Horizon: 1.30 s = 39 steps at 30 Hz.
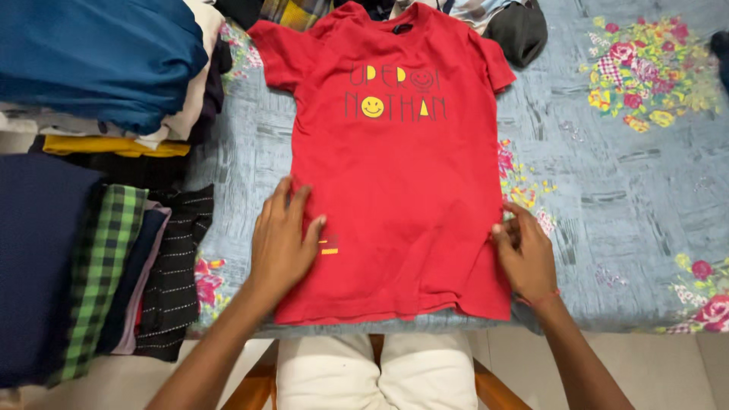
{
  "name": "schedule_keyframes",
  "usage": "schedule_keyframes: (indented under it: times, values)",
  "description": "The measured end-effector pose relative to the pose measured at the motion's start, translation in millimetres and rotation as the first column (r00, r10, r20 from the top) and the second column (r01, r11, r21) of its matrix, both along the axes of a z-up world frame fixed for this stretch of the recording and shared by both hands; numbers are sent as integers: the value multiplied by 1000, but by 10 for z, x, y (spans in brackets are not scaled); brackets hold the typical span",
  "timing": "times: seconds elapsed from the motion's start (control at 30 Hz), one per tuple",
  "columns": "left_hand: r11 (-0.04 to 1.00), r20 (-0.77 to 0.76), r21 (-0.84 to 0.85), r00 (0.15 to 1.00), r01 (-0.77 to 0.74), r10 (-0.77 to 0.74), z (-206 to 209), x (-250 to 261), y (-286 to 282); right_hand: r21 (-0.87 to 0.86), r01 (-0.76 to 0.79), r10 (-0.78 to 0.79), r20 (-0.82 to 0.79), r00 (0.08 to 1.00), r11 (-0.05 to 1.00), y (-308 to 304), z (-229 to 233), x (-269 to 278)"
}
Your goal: The person folds a red t-shirt, a navy blue t-shirt with a white floral pattern, and a patterned shirt on a bed. They smooth each item, fold the sleeves and sides, and then fold the bottom up to create a neat stack.
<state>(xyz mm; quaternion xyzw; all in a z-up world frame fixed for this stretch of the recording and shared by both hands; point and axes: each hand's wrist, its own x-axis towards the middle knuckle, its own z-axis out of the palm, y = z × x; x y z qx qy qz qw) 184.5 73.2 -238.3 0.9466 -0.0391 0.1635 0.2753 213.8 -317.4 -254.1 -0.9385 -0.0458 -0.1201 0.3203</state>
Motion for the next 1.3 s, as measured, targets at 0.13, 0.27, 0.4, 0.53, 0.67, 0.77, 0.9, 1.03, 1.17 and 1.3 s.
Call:
schedule_keyframes:
  times: [0.13,0.27,0.4,0.53,0.67,0.77,0.9,1.03,1.17,1.3]
  values:
    - [993,-177,69,978,-97,108,166,-549,-154,-65,25,-38,-222,974,998,33,238,-347]
    - [973,-379,88,896,-214,232,181,-770,-168,-77,-53,22,-352,936,996,128,491,-565]
    - [993,-231,-34,967,-115,104,84,-860,-15,-48,-89,43,-590,806,995,94,513,-744]
    - [826,-388,-518,922,-222,4,38,-892,159,719,64,307,-373,875,692,-222,403,-836]
    - [673,-393,-701,915,-235,-89,18,-980,391,770,186,299,-441,846,610,-563,180,-859]
    - [886,-372,-404,926,-228,69,93,-955,408,556,115,195,-466,863,823,-759,21,-888]
    - [972,13,53,973,-231,230,355,-829,326,351,87,-5,-227,974,932,-703,99,-573]
    - [980,5,-187,998,-60,62,482,-220,174,230,-13,23,-38,999,973,-525,179,138]
    - [943,186,-265,970,202,-156,277,864,-331,329,-158,81,237,968,931,-359,-107,1626]
    - [939,261,-228,945,257,-195,21,2064,-1090,43,-140,89,584,807,989,-172,-396,2992]
